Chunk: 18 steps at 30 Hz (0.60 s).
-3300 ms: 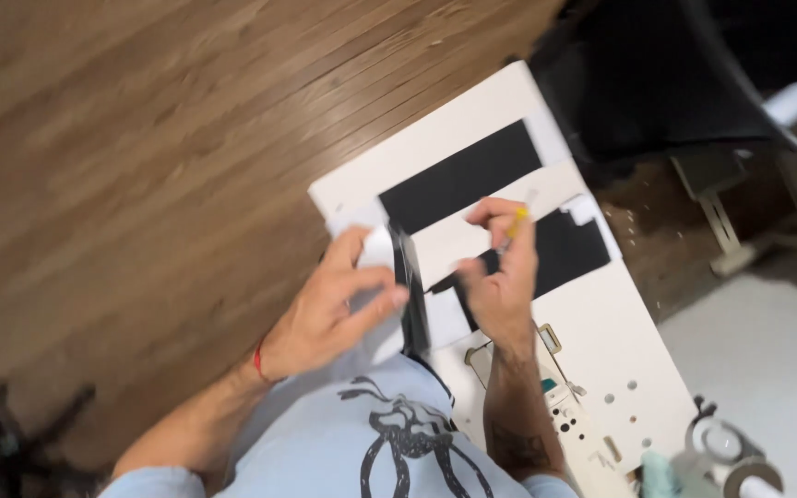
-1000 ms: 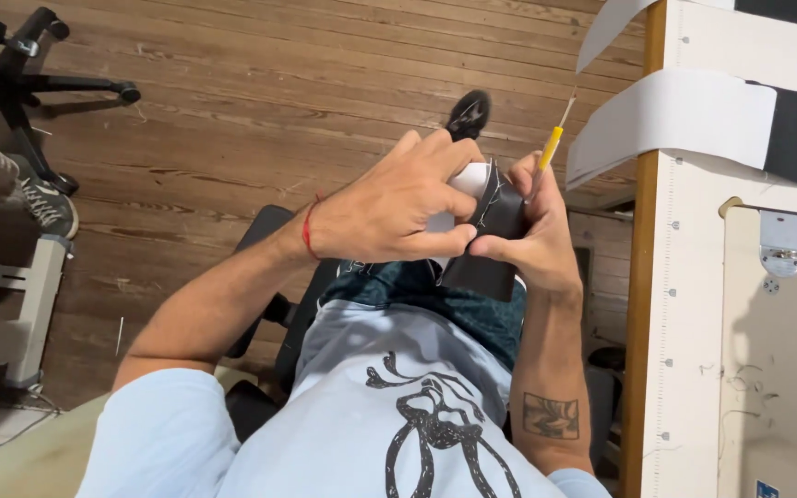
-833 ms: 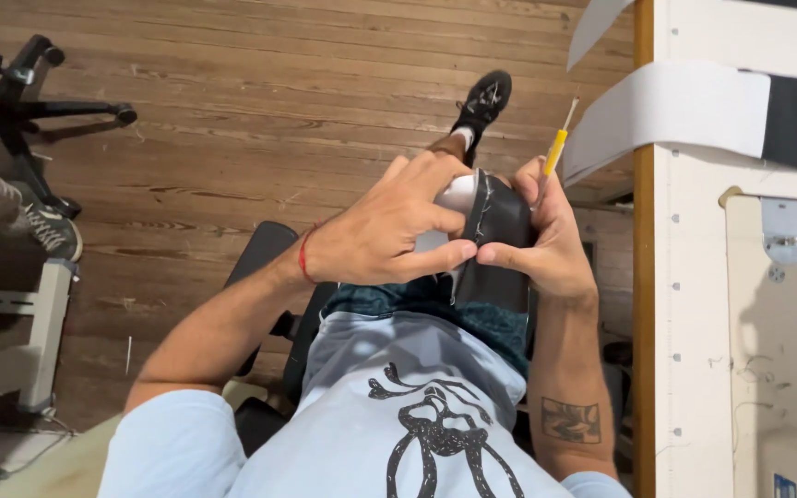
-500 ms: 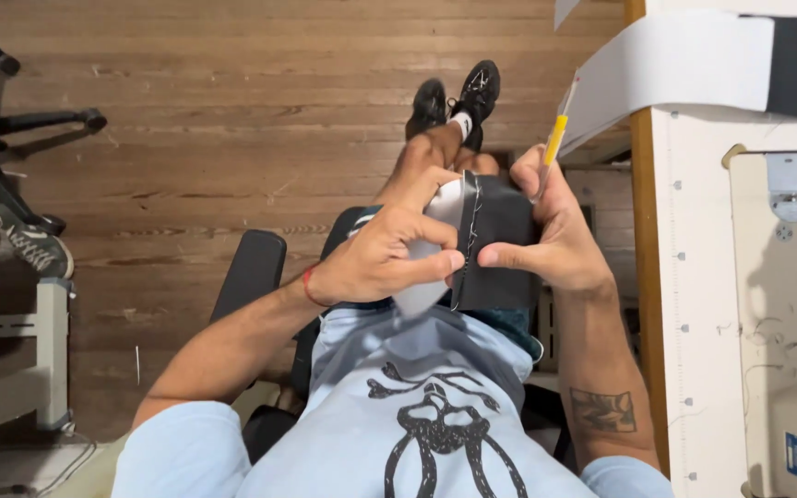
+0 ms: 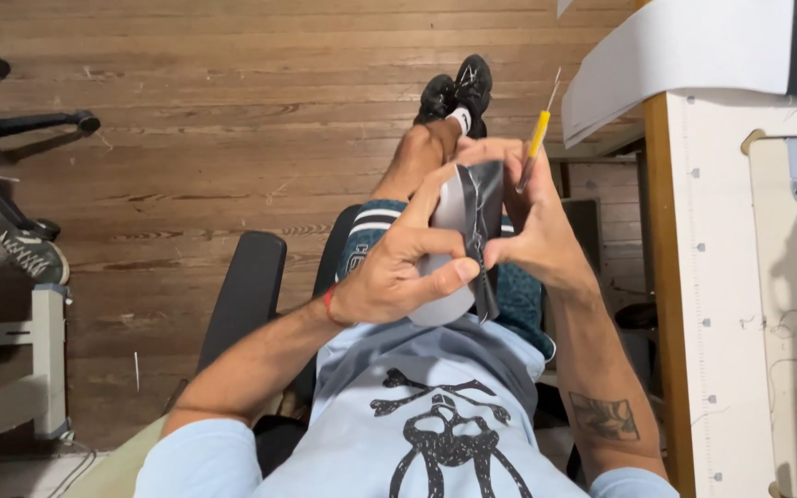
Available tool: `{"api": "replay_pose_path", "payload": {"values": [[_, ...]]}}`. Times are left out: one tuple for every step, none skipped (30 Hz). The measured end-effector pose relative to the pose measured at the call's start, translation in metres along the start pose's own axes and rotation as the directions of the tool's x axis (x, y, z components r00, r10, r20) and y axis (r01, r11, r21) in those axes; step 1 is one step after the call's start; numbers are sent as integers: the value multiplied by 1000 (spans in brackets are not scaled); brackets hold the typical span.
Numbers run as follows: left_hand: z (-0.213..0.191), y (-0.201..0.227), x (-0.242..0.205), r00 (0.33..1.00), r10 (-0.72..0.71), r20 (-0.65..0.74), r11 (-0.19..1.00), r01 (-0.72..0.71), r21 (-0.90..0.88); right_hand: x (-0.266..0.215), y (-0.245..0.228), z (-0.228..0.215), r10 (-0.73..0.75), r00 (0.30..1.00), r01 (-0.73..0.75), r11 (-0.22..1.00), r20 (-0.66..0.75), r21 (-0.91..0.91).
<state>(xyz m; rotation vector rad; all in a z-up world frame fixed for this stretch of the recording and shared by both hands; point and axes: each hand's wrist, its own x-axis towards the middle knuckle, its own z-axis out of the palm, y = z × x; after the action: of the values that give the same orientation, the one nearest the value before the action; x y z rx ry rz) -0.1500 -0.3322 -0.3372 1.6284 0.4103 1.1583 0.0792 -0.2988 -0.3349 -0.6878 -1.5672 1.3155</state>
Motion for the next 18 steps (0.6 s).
{"api": "replay_pose_path", "payload": {"values": [[3,8,4,1000,-4,-1,1000,4,0,-4,6,-2,3,1000,-3,1000,-1,3],[6,16,8,1000,16,-4,999,-16,49,-8,12,-4,123,992,-122,992,11,-17],[8,23,15,999,42,4,994,-42,97,-12,17,-7,235,972,-234,971,12,-42],[9,21,16,999,43,12,994,-44,96,-12,19,-2,231,973,-231,972,4,-41],[11,19,17,992,122,-36,989,-118,90,-13,20,3,191,981,-190,981,20,-31],[12,17,19,976,199,-85,978,-192,86,-13,21,8,149,988,-149,989,35,-20],[12,18,16,976,201,-83,977,-194,86,-18,12,10,147,989,-147,989,34,-21],[12,20,13,985,134,-108,974,-111,196,-22,2,12,42,996,-56,984,-83,-171],[10,21,9,987,69,-144,953,-22,303,-24,-7,15,-78,981,17,946,-177,-324],[11,25,11,987,70,-146,952,-22,305,-36,-20,16,-79,982,19,946,-174,-323],[13,28,11,980,81,-184,945,-17,326,-49,-34,17,-114,948,-28,899,-297,-437],[14,31,12,971,93,-221,938,-11,347,-61,-46,18,-164,898,-91,839,-409,-536],[16,33,13,969,91,-229,938,-7,346,-67,-65,24,-159,901,-92,839,-404,-536],[17,34,14,966,97,-241,928,-1,372,-73,-83,29,-229,943,-20,687,-243,-726],[18,36,15,963,105,-250,917,4,399,-79,-102,34,-259,964,75,496,-65,-865],[19,37,16,961,103,-255,917,7,398,-84,-102,37,-255,965,77,497,-61,-864],[20,37,16,961,113,-250,907,2,420,-90,-102,40,-246,969,83,412,-23,-907],[22,38,17,962,123,-245,897,-2,442,-96,-102,43,-234,972,92,324,15,-942]]}}
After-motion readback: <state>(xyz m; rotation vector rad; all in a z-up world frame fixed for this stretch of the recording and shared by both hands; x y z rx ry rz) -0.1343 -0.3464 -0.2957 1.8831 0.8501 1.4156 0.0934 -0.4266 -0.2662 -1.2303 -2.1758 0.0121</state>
